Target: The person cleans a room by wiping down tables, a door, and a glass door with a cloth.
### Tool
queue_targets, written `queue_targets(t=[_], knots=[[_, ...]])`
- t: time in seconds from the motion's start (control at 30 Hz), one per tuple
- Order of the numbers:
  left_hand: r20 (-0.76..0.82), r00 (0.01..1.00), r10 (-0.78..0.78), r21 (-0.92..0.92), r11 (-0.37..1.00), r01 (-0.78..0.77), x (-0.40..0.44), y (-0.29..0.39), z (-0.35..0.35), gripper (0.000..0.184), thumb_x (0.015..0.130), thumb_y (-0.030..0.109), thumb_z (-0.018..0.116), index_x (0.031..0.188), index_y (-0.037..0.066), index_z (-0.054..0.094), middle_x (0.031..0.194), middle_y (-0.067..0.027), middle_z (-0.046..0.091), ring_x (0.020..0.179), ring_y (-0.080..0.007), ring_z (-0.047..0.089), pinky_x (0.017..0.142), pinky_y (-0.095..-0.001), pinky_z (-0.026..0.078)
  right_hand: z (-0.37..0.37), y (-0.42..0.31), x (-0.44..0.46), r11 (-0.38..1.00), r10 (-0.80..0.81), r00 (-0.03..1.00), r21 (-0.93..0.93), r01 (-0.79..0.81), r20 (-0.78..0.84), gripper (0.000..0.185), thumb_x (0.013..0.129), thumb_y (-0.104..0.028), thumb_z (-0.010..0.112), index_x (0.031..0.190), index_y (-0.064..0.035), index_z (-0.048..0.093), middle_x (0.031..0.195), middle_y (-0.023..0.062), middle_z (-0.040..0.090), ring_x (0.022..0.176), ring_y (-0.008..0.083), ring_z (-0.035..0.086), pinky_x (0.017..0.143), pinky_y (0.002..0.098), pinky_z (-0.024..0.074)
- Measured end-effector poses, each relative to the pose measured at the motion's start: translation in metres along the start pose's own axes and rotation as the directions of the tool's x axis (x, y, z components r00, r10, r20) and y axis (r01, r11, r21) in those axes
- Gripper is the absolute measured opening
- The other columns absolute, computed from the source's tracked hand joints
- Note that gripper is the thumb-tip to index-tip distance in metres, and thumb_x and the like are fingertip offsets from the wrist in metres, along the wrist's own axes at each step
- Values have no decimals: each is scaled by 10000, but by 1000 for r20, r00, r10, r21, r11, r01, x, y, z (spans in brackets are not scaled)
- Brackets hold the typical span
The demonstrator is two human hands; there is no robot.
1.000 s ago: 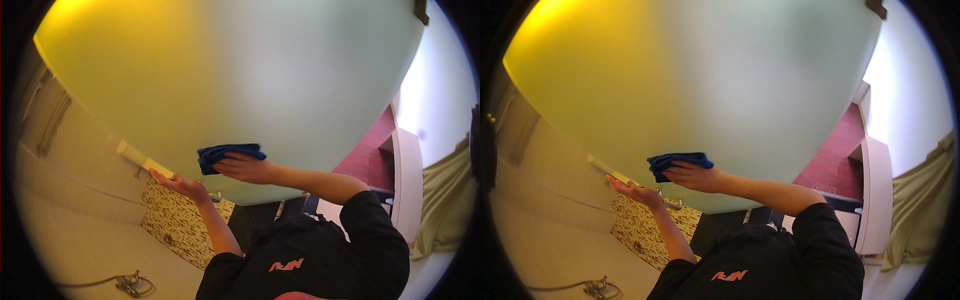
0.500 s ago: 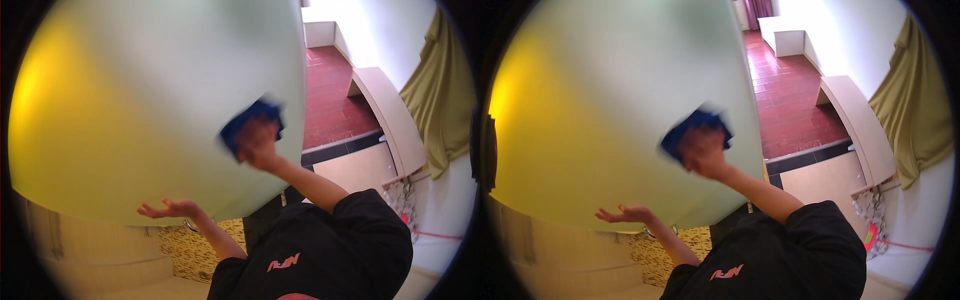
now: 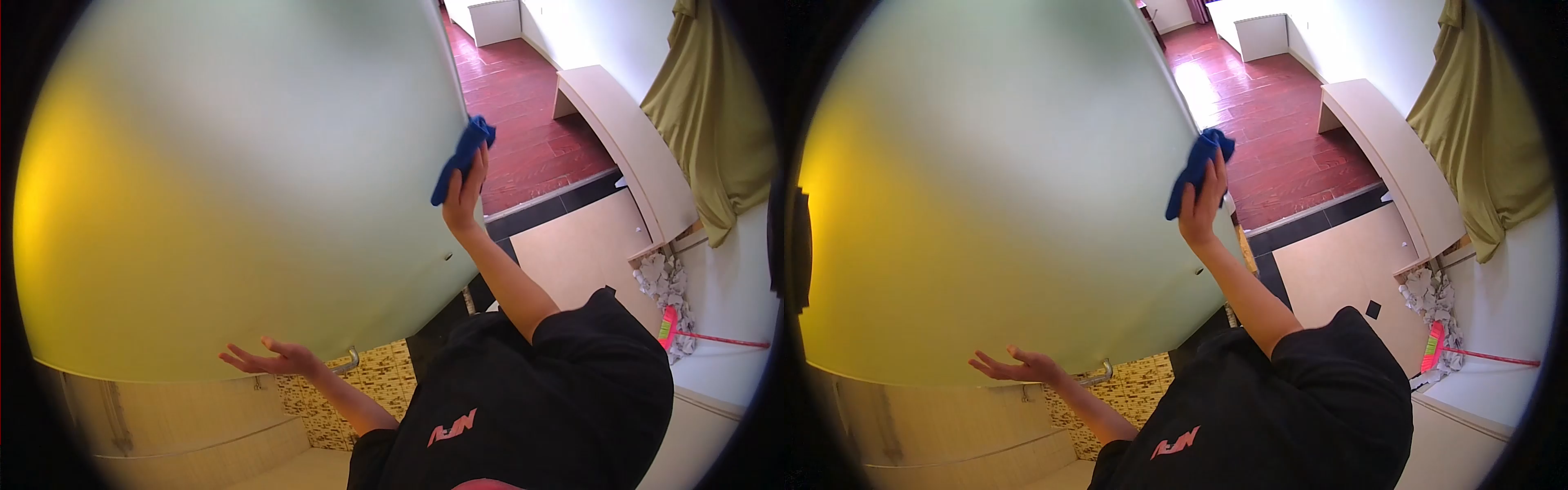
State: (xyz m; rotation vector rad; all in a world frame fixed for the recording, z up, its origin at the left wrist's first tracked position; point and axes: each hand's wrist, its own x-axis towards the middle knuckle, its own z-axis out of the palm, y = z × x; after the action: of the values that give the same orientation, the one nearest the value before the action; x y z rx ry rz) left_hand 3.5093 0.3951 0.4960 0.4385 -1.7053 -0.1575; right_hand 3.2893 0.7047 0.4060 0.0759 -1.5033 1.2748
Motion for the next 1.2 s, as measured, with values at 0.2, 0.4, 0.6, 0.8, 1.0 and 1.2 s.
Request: queue_targets(t=[0.2, 0.4, 0.6, 0.8, 1.0, 1.2], knots=[[45, 999, 21, -19, 1000, -20, 2, -5, -7, 624, 1005, 443, 441, 1499, 67, 378, 1601, -187, 224, 1475, -366, 232, 1145, -565, 275, -19, 34, -73, 913, 403, 915, -73, -400, 31, 540, 1041, -185, 396, 1495, 70, 253, 1551, 271, 271, 1431, 424, 262, 1177, 484, 186], [14, 1000, 10, -16, 1000, -10, 0, -11, 0, 603, 1009, 420, 436, 1488, 56, 391, 1593, -192, 253, 1480, -371, 225, 1167, -569, 227, -24, 15, -84, 953, 294, 948, -115, -281, 120, 549, 1034, -178, 386, 1501, 72, 242, 1568, 286, 219, 1452, 447, 205, 1182, 496, 172], [-16, 1000, -14, -53, 999, 14, -2, -19, -1, 590, 1004, 402, 378, 1466, 35, 412, 1581, -199, 276, 1470, -357, 254, 1173, -563, 213, 19, -93, -78, 944, -330, 901, 114, 310, 281, 585, 876, -173, 618, 1427, -48, 463, 1514, 275, 344, 1423, 450, 288, 1152, 603, 144], [-111, 960, -259, -501, 849, 171, 7, -42, -27, 592, 1015, 398, 254, 1424, 4, 423, 1500, -154, 402, 1353, -288, 391, 1133, -460, 264, 67, -218, -122, 653, -756, 507, 427, 625, 413, 384, 843, -227, 651, 1225, -208, 683, 1418, 12, 557, 1295, 203, 480, 1174, 476, 147], [-98, 841, -532, -432, 784, 446, -1, -74, -60, 555, 1011, 305, 249, 1439, -18, 393, 1505, -156, 388, 1409, -281, 334, 1157, -439, 246, 97, -270, -210, 368, -911, 78, 711, 599, 406, 462, 859, -231, 567, 1312, -153, 610, 1528, 34, 438, 1391, 190, 404, 1207, 432, 208], [-18, 786, -618, -363, 737, 570, -22, -75, -52, 531, 999, 211, 296, 1476, -20, 326, 1547, -175, 289, 1436, -279, 300, 1181, -446, 222, 92, -229, -245, 87, -924, -215, 722, 687, 316, 451, 861, -214, 563, 1288, -76, 598, 1510, 79, 439, 1442, 222, 345, 1229, 426, 228]])
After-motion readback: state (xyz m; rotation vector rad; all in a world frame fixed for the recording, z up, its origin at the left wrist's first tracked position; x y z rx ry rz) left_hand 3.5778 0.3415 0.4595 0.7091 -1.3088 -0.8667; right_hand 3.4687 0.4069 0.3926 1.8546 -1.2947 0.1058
